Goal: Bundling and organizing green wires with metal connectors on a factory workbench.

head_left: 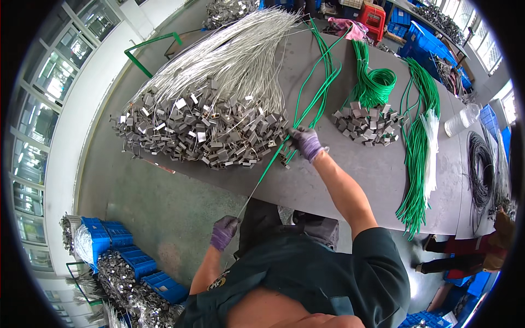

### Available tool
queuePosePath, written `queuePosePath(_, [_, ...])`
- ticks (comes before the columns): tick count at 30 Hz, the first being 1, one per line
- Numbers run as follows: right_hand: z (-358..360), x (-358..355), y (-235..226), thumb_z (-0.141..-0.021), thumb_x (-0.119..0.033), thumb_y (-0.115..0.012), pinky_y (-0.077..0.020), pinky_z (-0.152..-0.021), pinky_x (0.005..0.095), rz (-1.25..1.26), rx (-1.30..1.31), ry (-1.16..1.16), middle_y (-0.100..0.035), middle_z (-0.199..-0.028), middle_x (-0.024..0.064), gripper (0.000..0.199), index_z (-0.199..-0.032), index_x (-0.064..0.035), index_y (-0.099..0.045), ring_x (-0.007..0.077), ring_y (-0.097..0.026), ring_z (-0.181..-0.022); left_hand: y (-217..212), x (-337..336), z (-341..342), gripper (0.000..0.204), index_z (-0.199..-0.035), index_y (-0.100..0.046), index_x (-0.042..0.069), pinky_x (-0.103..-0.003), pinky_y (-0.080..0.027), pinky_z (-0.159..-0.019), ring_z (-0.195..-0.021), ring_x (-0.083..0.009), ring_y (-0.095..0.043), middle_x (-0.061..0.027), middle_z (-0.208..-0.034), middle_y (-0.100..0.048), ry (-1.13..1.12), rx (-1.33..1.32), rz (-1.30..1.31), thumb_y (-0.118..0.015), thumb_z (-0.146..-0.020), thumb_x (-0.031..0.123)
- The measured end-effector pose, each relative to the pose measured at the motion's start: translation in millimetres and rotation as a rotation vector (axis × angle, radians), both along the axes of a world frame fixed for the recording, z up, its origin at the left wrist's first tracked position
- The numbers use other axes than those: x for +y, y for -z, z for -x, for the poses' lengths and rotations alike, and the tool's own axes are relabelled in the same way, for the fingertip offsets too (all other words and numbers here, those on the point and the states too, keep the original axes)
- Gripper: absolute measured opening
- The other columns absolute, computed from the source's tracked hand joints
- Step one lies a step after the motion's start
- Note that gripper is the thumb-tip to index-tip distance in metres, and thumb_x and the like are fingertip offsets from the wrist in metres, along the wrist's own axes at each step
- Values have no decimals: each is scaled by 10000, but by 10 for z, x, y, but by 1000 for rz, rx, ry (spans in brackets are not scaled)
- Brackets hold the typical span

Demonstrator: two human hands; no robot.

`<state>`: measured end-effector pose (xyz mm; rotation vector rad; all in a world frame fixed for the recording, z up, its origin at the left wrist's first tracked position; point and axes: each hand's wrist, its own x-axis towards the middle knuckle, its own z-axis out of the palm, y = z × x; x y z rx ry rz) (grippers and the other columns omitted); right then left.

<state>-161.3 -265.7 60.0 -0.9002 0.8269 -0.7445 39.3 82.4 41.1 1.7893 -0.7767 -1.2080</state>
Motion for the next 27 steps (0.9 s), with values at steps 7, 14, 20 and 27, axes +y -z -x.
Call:
queuePosePath(7, [-217, 599, -180, -771, -150, -647, -496, -368, 301, -114, 61, -122, -612, -667, 132, 213, -820, 43, -572, 197, -603, -488, -357, -346, -46, 145, -850, -607, 12, -229, -345, -437, -468, -73, -429, 6, -551, -477, 33, 104, 12, -525, -842, 130])
queuePosePath(14, [-305, -70, -1554, -787, -226, -628, -446, -373, 243, 335, 109, -111, -605, -563, 115, 264, -726, 26, -579, 144, -571, -423, -412, -550, -67, 154, -829, -613, 23, -243, -331, -429, -455, -69, -407, 8, -538, -475, 48, -108, 358, -518, -851, 142])
queuePosePath(20, [-548, 59, -209, -743, -221, -689, -463, -394, 277, 23, 98, -74, -610, -616, 106, 272, -794, 29, -594, 171, -573, -449, -199, -733, -69, 125, -777, -627, 67, -232, -312, -416, -439, -51, -388, 31, -513, -457, -12, -125, 203, -561, -831, 159])
queuePosePath(27, [-532, -48, -973, -760, -165, -642, -477, -372, 296, 242, 224, -215, -610, -625, 115, 266, -851, 78, -586, 197, -589, -450, -631, -1086, 45, 158, -825, -621, 72, -208, -320, -422, -444, -49, -399, 27, -538, -470, -100, -134, -94, -586, -829, 226])
